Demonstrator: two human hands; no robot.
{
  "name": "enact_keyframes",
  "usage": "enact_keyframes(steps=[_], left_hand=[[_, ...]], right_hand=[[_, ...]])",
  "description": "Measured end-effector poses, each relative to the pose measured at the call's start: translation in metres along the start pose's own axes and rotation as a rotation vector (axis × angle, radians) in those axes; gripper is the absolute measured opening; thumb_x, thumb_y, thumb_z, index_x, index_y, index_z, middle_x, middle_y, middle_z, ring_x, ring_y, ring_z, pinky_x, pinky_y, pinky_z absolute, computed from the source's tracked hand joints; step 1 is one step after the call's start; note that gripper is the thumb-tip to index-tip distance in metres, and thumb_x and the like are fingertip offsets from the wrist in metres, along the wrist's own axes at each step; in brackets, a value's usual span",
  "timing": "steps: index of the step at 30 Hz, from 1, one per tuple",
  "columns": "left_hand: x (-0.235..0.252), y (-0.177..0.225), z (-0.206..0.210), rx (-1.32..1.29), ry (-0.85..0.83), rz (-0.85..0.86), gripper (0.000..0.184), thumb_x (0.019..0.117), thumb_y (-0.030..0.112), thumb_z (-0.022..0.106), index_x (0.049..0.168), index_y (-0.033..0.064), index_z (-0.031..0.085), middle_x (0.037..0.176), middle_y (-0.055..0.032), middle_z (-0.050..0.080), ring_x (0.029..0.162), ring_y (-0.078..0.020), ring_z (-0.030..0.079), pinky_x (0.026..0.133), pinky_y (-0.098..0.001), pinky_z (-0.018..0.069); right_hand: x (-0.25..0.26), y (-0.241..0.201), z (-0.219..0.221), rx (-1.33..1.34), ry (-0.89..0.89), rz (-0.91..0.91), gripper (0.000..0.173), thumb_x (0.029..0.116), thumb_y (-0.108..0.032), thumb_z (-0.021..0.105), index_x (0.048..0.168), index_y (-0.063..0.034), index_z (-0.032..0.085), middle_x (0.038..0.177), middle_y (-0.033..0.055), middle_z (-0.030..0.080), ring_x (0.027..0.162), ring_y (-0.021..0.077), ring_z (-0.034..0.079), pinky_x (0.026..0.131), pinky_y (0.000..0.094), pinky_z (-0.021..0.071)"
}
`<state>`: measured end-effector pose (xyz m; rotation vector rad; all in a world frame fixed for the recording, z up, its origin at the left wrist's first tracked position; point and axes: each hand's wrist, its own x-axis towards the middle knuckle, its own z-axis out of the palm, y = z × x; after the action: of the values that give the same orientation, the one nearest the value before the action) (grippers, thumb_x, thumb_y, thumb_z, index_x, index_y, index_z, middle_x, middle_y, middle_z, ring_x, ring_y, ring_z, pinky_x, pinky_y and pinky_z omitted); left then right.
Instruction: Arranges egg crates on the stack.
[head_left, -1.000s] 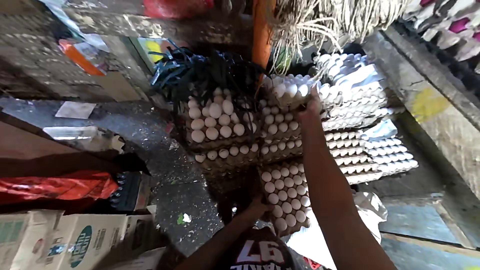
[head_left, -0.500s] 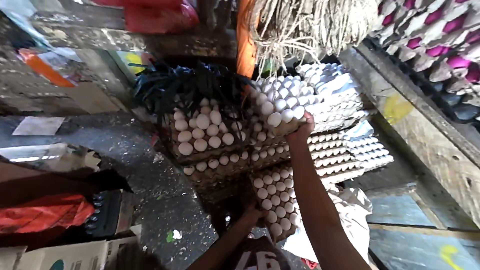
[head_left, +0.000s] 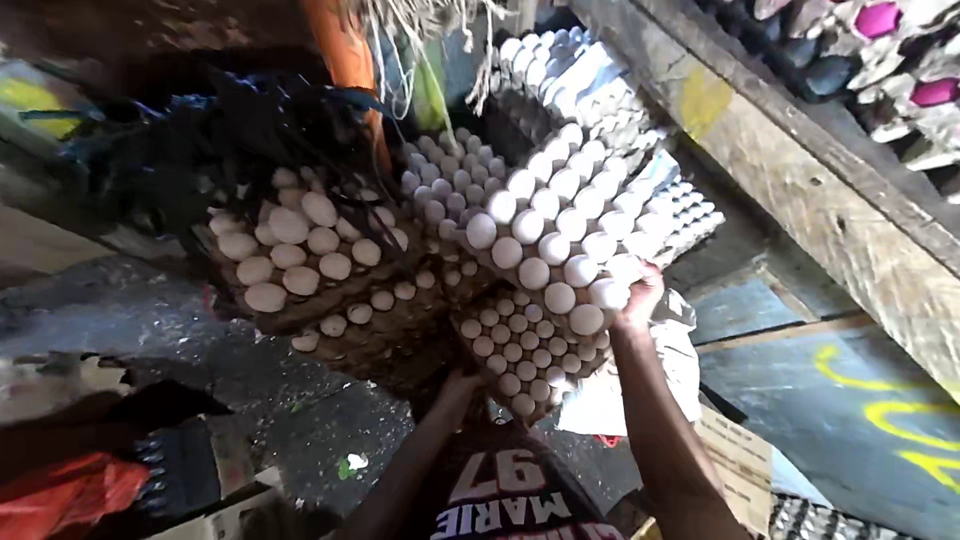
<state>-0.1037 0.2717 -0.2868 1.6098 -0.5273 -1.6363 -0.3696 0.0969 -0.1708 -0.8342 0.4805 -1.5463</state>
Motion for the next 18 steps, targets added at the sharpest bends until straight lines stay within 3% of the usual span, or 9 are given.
enact_keyframes(steps=[3, 4, 5, 8, 10, 12, 13, 16, 18], left_hand=[[-0.012, 0.027, -0.009, 0.009, 0.253, 0.185, 0.070, 0.0927, 0.030, 0.076, 0.148, 0.0009, 0.044, 0.140, -0.0169, 0.058, 0.127, -0.0219, 0.059, 0.106, -0.0412, 0.0515], [-0.014, 0.040, -0.011, 0.005, 0.269, 0.280, 0.067, 0.0955, 0.026, 0.072, 0.149, 0.0011, 0.041, 0.144, -0.0181, 0.054, 0.130, -0.0220, 0.056, 0.108, -0.0404, 0.0498], [-0.015, 0.054, -0.011, 0.012, 0.258, 0.354, 0.058, 0.0978, 0.025, 0.068, 0.147, 0.0030, 0.044, 0.140, -0.0168, 0.056, 0.126, -0.0216, 0.058, 0.105, -0.0408, 0.0511], [-0.002, 0.086, -0.001, 0.087, -0.024, 0.416, 0.043, 0.1062, 0.043, 0.052, 0.139, 0.0156, 0.056, 0.126, -0.0075, 0.066, 0.109, -0.0198, 0.065, 0.091, -0.0416, 0.0551], [0.006, 0.102, 0.015, 0.140, -0.206, 0.343, 0.053, 0.1042, 0.059, 0.044, 0.142, 0.0225, 0.054, 0.128, -0.0066, 0.065, 0.109, -0.0219, 0.065, 0.090, -0.0443, 0.0558], [0.007, 0.114, 0.030, 0.175, -0.266, 0.222, 0.070, 0.0960, 0.074, 0.045, 0.147, 0.0256, 0.053, 0.138, -0.0093, 0.062, 0.120, -0.0266, 0.062, 0.097, -0.0526, 0.0528], [0.007, 0.115, 0.037, 0.183, -0.253, 0.183, 0.075, 0.0926, 0.078, 0.045, 0.145, 0.0254, 0.055, 0.135, -0.0097, 0.064, 0.118, -0.0265, 0.064, 0.096, -0.0527, 0.0540], [0.009, 0.098, 0.039, 0.199, -0.148, 0.201, 0.070, 0.0980, 0.070, 0.046, 0.147, 0.0198, 0.052, 0.133, -0.0108, 0.065, 0.117, -0.0221, 0.065, 0.098, -0.0465, 0.0553], [0.001, 0.083, 0.036, 0.204, -0.064, 0.219, 0.064, 0.1030, 0.058, 0.049, 0.152, 0.0172, 0.046, 0.143, -0.0104, 0.058, 0.127, -0.0201, 0.059, 0.104, -0.0452, 0.0521]], right_hand=[[-0.038, -0.031, -0.042, 0.120, -0.028, 0.147, 0.029, 0.0914, -0.042, 0.053, 0.103, -0.0189, 0.067, 0.095, -0.0006, 0.070, 0.089, 0.0113, 0.068, 0.078, 0.0370, 0.0585], [-0.047, -0.039, -0.053, 0.163, -0.008, 0.171, 0.028, 0.0885, -0.040, 0.058, 0.101, -0.0168, 0.068, 0.093, 0.0014, 0.070, 0.087, 0.0131, 0.069, 0.076, 0.0382, 0.0592], [-0.056, -0.044, -0.062, 0.181, 0.015, 0.179, 0.025, 0.0862, -0.037, 0.063, 0.097, -0.0152, 0.069, 0.089, 0.0024, 0.071, 0.084, 0.0138, 0.069, 0.075, 0.0382, 0.0599], [-0.083, -0.049, -0.084, 0.128, 0.023, 0.197, 0.022, 0.0848, -0.033, 0.064, 0.087, -0.0130, 0.072, 0.081, 0.0029, 0.072, 0.078, 0.0123, 0.071, 0.072, 0.0349, 0.0609], [-0.096, -0.043, -0.095, 0.057, 0.003, 0.211, 0.024, 0.0871, -0.034, 0.060, 0.083, -0.0147, 0.073, 0.081, 0.0011, 0.073, 0.078, 0.0100, 0.071, 0.073, 0.0325, 0.0603], [-0.102, -0.033, -0.104, 0.004, 0.014, 0.239, 0.020, 0.0859, -0.032, 0.064, 0.078, -0.0167, 0.075, 0.078, -0.0004, 0.074, 0.076, 0.0088, 0.071, 0.071, 0.0312, 0.0605], [-0.103, -0.027, -0.106, -0.032, 0.039, 0.280, 0.018, 0.0844, -0.032, 0.067, 0.077, -0.0177, 0.074, 0.077, -0.0012, 0.074, 0.074, 0.0082, 0.071, 0.069, 0.0302, 0.0608], [-0.090, -0.020, -0.098, -0.155, 0.127, 0.445, 0.014, 0.0813, -0.024, 0.063, 0.085, -0.0113, 0.069, 0.079, 0.0043, 0.073, 0.075, 0.0137, 0.071, 0.069, 0.0350, 0.0616], [-0.071, -0.027, -0.089, -0.309, 0.155, 0.567, 0.017, 0.0855, -0.019, 0.059, 0.096, -0.0066, 0.065, 0.083, 0.0073, 0.072, 0.078, 0.0166, 0.071, 0.070, 0.0379, 0.0611]])
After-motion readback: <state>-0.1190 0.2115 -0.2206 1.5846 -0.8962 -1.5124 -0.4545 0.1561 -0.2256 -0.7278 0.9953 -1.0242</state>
